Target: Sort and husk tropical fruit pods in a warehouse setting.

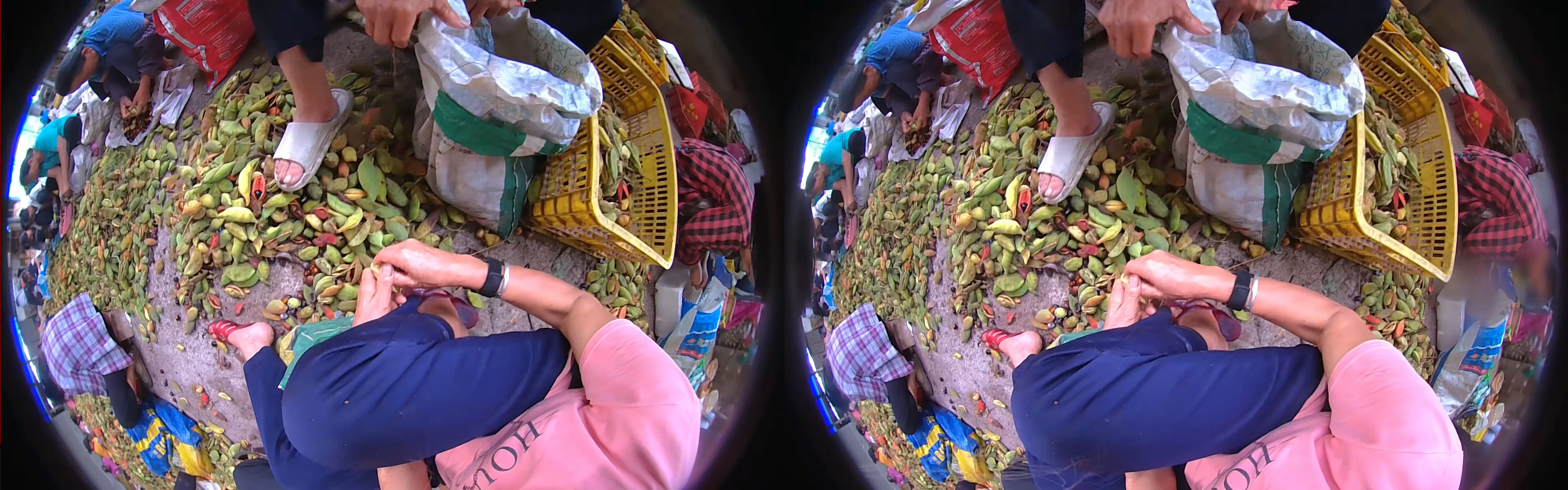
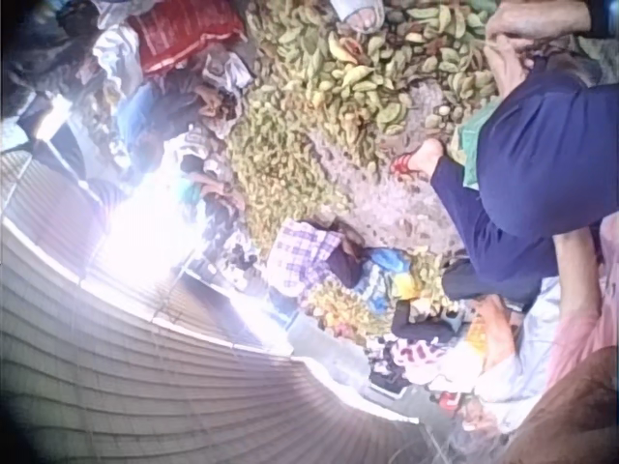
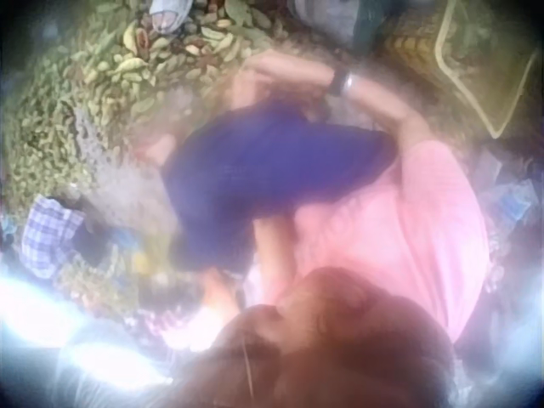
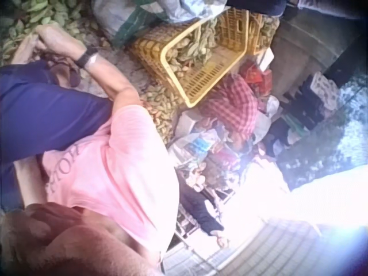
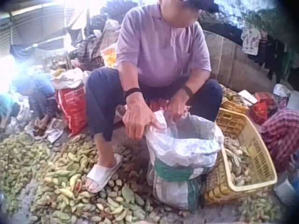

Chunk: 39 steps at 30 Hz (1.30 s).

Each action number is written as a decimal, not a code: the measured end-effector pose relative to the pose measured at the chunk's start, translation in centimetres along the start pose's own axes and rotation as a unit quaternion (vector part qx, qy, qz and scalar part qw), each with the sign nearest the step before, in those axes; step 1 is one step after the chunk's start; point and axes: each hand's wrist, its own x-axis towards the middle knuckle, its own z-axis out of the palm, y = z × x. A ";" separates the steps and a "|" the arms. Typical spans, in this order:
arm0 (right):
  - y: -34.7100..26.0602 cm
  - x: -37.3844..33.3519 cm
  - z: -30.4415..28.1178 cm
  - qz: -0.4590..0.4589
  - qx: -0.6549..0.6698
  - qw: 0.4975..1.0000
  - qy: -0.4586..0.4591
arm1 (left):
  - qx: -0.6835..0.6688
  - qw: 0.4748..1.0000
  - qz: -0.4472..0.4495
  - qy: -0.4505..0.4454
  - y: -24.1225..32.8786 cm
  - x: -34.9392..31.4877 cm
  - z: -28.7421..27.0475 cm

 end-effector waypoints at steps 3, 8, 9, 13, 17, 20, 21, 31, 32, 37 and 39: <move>-0.1 0.1 -0.3 0.008 0.001 0.999 -0.048 | -0.064 0.998 -0.005 -0.024 -0.1 -0.2 -0.5; -1.0 -0.1 -0.6 0.056 0.055 0.992 -0.096 | -0.051 0.997 -0.016 -0.060 0.5 -0.3 -1.2; -1.3 -0.3 -0.4 0.108 0.118 0.983 -0.094 | -0.037 0.998 -0.043 -0.031 0.6 -0.4 -1.2; -0.6 -2.0 1.6 0.109 0.203 0.972 0.035 | -0.064 0.997 -0.040 0.013 0.9 -0.6 -1.8; -1.2 -2.5 1.0 0.163 0.327 0.931 -0.013 | 0.000 0.994 -0.059 -0.094 1.3 -0.9 -3.1; 0.5 -2.8 -1.0 0.191 0.335 0.921 0.052 | 0.031 0.986 -0.013 -0.165 1.8 -0.4 -2.6; -1.0 -2.4 -3.1 0.214 0.342 0.910 0.096 | 0.031 0.987 -0.014 -0.158 1.5 -0.5 -3.3; -7.8 0.1 -32.6 0.136 -0.403 0.812 0.399 | -0.311 0.936 0.111 -0.121 -2.2 -0.8 -8.5; -6.0 0.0 -34.5 0.136 -0.404 0.812 0.399 | -0.336 0.930 0.097 -0.113 -2.0 -0.8 -8.2; -4.7 -0.3 -30.6 0.245 -0.557 0.710 0.355 | -0.269 0.957 0.104 -0.035 -3.1 -0.7 -9.0; -5.6 -1.0 -28.6 0.014 -0.633 0.646 0.427 | -0.297 0.950 0.089 -0.032 -3.0 -0.5 -8.5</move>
